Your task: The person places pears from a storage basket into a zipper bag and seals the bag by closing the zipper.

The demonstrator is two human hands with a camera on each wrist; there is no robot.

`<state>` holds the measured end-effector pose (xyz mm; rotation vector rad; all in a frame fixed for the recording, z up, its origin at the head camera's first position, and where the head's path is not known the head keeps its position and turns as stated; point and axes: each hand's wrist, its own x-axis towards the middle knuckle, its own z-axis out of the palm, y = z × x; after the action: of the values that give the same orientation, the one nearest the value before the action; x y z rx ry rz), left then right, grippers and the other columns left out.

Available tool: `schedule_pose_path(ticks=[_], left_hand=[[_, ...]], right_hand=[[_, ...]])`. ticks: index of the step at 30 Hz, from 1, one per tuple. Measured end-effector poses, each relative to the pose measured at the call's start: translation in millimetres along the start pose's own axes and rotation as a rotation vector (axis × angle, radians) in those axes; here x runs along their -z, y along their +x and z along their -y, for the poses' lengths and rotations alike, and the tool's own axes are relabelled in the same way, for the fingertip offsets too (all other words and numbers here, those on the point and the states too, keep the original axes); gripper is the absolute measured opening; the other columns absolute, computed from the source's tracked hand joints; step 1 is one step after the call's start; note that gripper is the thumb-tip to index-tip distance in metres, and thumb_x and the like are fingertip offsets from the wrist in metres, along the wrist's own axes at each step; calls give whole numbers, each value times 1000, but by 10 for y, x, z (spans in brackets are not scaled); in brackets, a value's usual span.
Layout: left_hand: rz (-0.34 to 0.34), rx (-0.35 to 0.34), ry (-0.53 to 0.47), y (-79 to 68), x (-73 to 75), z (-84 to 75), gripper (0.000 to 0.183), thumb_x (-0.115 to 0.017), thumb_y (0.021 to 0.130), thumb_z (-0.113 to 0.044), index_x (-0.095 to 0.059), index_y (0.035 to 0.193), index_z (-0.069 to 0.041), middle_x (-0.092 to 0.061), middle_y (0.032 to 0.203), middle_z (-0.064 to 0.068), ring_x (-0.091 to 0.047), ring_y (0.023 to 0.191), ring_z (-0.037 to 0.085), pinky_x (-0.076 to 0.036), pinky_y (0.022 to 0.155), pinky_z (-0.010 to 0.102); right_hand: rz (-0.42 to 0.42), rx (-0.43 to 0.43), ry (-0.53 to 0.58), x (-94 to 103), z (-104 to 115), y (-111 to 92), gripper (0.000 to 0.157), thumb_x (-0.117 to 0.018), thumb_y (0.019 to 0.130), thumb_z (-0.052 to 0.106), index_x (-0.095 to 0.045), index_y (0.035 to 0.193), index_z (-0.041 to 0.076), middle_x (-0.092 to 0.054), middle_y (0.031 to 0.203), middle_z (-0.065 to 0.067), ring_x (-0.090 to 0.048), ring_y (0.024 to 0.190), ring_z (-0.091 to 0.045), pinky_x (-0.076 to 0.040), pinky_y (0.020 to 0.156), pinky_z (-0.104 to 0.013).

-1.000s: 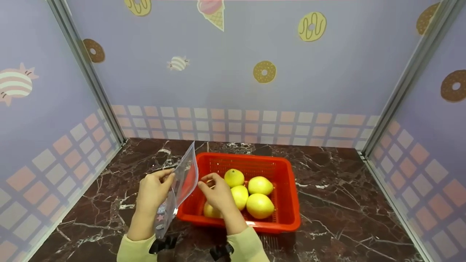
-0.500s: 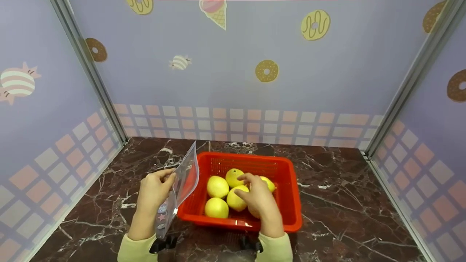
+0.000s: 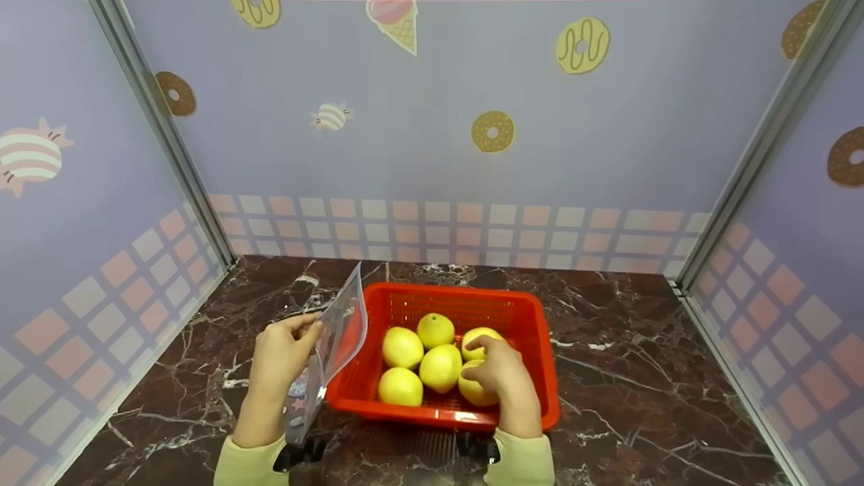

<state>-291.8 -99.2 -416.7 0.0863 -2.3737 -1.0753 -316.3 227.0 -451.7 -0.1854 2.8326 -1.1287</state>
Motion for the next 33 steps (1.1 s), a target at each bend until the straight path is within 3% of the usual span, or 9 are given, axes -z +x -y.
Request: schedule_pose_path(ticks=[8,16,23,33], left_hand=[[13,12,-11,2,24,-9,21,-73,90,-13,-80,109,-5,-56,63,-1,-49,61,16,-47,59,35],[33,24,-14,-1,34,-24,23,-72,91,-14,-80,110,-5,-50,59,-5,-43,55,13,-42,55,31],[44,13,-7,4,16,-1,23,-72,91,-13,-79,110,-3,-49,59,-5,-41,54,12,-42,55,31],[26,15,14,-1,10,0,22,-72,90,-14,-80,109,-5,-60,64,0,-52,62,17,-50,62,38]], right_hand=[[28,-72,-66,-48,-38,28,56,-86,73,12,-68,124,3,-69,118,-24,-64,107,-35,-48,100,-56],[131,-19,-169,-91,-47,11,68,-86,70,14,-64,134,7,-72,109,-15,-62,98,-29,-48,101,-55],[155,-12,-237,-120,-46,7,62,-83,65,9,-63,124,11,-68,101,-10,-59,90,-27,-50,92,-49],[150,-6,-192,-105,-70,8,57,-81,62,6,-66,116,13,-67,95,-6,-54,84,-24,-46,80,-38]])
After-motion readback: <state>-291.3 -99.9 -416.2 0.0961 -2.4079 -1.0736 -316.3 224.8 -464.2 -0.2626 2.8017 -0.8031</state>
